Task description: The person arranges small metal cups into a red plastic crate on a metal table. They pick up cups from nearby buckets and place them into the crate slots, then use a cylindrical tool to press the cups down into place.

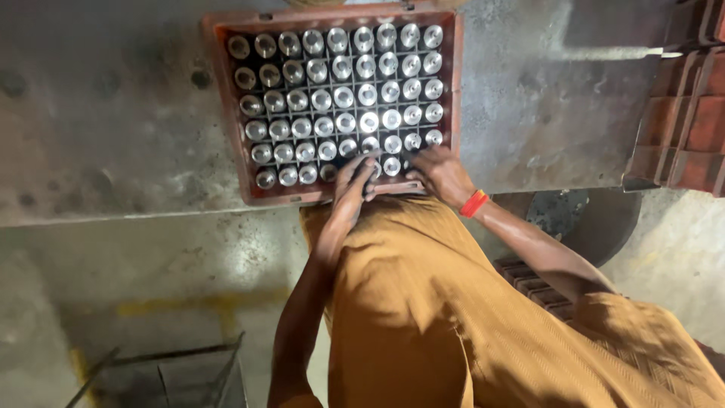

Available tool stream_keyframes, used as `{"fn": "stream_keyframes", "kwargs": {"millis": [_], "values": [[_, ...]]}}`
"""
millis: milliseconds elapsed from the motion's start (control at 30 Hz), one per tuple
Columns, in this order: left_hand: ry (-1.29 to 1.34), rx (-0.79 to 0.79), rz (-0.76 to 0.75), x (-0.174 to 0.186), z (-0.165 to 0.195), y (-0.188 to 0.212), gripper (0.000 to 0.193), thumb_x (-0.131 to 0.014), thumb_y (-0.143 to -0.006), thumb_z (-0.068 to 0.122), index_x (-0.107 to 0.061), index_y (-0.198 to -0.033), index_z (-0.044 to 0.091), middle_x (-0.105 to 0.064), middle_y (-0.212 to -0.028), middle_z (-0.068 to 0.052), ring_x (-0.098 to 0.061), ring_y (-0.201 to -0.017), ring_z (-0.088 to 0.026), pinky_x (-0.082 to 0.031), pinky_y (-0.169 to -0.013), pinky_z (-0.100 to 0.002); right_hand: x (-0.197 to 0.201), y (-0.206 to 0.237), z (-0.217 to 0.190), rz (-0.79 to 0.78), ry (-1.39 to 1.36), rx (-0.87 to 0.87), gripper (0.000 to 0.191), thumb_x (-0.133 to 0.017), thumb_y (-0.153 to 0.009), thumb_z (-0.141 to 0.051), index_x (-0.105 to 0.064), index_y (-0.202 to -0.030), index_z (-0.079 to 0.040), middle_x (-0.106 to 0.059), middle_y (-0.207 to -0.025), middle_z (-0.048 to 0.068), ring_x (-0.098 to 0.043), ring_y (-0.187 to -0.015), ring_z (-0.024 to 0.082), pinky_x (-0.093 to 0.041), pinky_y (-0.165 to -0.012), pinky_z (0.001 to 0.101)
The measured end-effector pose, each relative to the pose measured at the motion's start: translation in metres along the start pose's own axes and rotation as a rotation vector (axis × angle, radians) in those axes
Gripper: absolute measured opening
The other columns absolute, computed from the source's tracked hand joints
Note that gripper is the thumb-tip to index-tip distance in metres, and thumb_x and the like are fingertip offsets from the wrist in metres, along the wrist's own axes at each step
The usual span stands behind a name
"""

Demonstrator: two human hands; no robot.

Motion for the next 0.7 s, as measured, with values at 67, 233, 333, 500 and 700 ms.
{"fn": "stream_keyframes", "kwargs": {"millis": [67, 233, 333, 500, 700], "values": [[-0.077, 0.028, -0.002, -0.011, 0.001, 0.001, 0.039, -0.064, -0.101, 0.022, -0.061, -0.137, 0.009, -0.055, -0.08, 0.005, -0.045, -0.06, -0.003, -0.035, -0.048, -0.019, 0.004, 0.002, -0.002, 0.122, -0.23, -0.107, 0.041, -0.08, -0.086, -0.021, -0.072, -0.121, -0.001, -0.072, -0.1, 0.015, -0.064, -0.093, 0.032, -0.052, -0.082, 0.0409], [-0.062, 0.146, -0.013, -0.024, -0.017, -0.001, 0.033, -0.065, -0.1, 0.024, -0.063, -0.13, 0.01, -0.051, -0.076, 0.005, -0.042, -0.057, -0.003, -0.03, -0.045, -0.018, -0.019, 0.003, 0.002, 0.07, -0.73, -0.362, 0.031, -0.077, -0.094, -0.017, -0.074, -0.12, -0.003, -0.078, -0.104, 0.015, -0.072, -0.091, 0.035, -0.057, -0.082, 0.0418], [0.114, 0.079, 0.092, -0.003, -0.02, -0.008, 0.027, -0.06, -0.104, 0.027, -0.065, -0.118, 0.004, -0.053, -0.075, 0.002, -0.045, -0.057, -0.005, -0.033, -0.045, -0.02, -0.001, 0.004, 0.021, 0.195, -0.422, -0.343, 0.024, -0.073, -0.099, -0.012, -0.073, -0.121, -0.003, -0.075, -0.108, 0.016, -0.071, -0.093, 0.035, -0.056, -0.083, 0.0431], [0.335, 0.055, 0.116, 0.022, -0.031, -0.016, 0.029, -0.056, -0.104, 0.028, -0.064, -0.118, 0.004, -0.058, -0.082, 0.0, -0.051, -0.065, -0.007, -0.04, -0.054, -0.023, 0.002, -0.003, 0.027, 0.167, 0.101, 0.052, 0.041, -0.066, -0.084, -0.003, -0.072, -0.124, -0.005, -0.069, -0.114, 0.013, -0.061, -0.102, 0.033, -0.05, -0.091, 0.0439], [0.214, 0.009, 0.09, 0.012, -0.017, -0.01, 0.031, -0.059, -0.107, 0.023, -0.065, -0.132, 0.006, -0.055, -0.084, 0.005, -0.048, -0.067, -0.003, -0.038, -0.055, -0.019, -0.019, -0.014, 0.026, 0.054, 0.234, 0.054, 0.035, -0.07, -0.085, -0.007, -0.071, -0.12, -0.004, -0.065, -0.101, 0.011, -0.059, -0.098, 0.031, -0.049, -0.085, 0.0435]]}}
Point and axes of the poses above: each hand's wrist, its own y-axis away from the middle knuckle, its own x-axis out of the back of the hand, z = x × y, the point moved 6 cm from there along -y, towards the middle knuckle
